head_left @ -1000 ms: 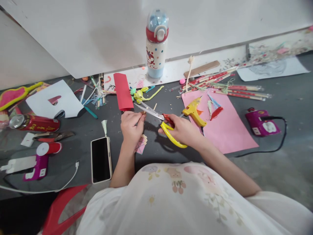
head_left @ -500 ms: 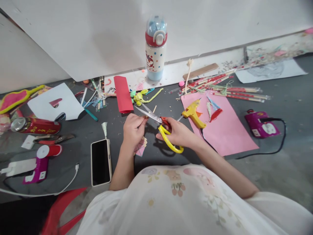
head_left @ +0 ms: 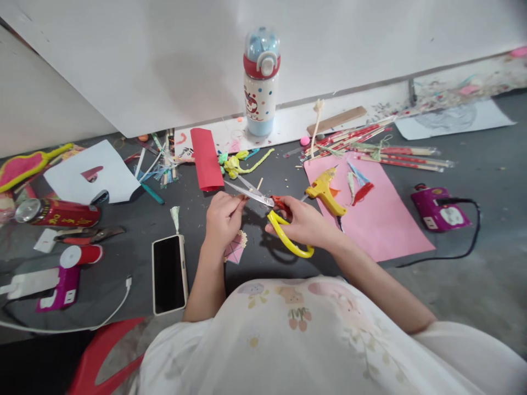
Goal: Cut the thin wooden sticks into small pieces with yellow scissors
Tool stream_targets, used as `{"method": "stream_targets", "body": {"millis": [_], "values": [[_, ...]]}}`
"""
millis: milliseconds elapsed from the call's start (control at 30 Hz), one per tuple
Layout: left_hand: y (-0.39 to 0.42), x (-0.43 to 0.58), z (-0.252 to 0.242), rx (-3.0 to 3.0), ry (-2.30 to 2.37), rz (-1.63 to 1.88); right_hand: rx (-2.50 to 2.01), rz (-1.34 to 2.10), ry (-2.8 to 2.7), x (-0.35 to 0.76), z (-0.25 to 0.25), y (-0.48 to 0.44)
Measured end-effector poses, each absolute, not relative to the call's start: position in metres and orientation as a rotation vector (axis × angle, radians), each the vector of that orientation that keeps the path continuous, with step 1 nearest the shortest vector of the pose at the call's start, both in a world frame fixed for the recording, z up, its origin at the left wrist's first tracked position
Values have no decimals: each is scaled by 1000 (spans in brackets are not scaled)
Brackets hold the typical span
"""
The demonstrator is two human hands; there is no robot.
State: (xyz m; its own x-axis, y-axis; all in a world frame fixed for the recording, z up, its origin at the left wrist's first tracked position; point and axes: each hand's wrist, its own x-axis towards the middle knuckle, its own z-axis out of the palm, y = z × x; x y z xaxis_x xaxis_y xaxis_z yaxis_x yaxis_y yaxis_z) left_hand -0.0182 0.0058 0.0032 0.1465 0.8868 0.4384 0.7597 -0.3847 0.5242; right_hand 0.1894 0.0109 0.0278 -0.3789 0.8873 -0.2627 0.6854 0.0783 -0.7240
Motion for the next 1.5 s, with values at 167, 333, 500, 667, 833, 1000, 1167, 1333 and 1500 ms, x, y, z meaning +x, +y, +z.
{"method": "stream_targets", "body": {"millis": [167,333,500,667,833,1000,1167,1333,1500], "values": [[7,-21,0,2253,1615,1149,-1592,1214,-2078,187,27,9],[8,-23,-5,2257,1646,1105,-1611,1140,-2104,185,29,9],[9,-23,-4,2269,1617,1131,-1602,1099,-2163,185,30,10],[8,-23,-1,2262,1662,1141,-1617,1069,-2216,186,29,11],[8,-21,-3,2308,1746,1101,-1615,1061,-2223,186,28,11],[7,-19,-5,2297,1805,1059,-1637,1074,-2220,185,24,9],[4,-16,0,2200,1722,1071,-1585,1102,-2204,187,22,9],[3,-16,2,2114,1678,1072,-1573,1039,-2274,189,26,9],[3,-17,2,2136,1653,1060,-1565,1029,-2294,190,26,9]]}}
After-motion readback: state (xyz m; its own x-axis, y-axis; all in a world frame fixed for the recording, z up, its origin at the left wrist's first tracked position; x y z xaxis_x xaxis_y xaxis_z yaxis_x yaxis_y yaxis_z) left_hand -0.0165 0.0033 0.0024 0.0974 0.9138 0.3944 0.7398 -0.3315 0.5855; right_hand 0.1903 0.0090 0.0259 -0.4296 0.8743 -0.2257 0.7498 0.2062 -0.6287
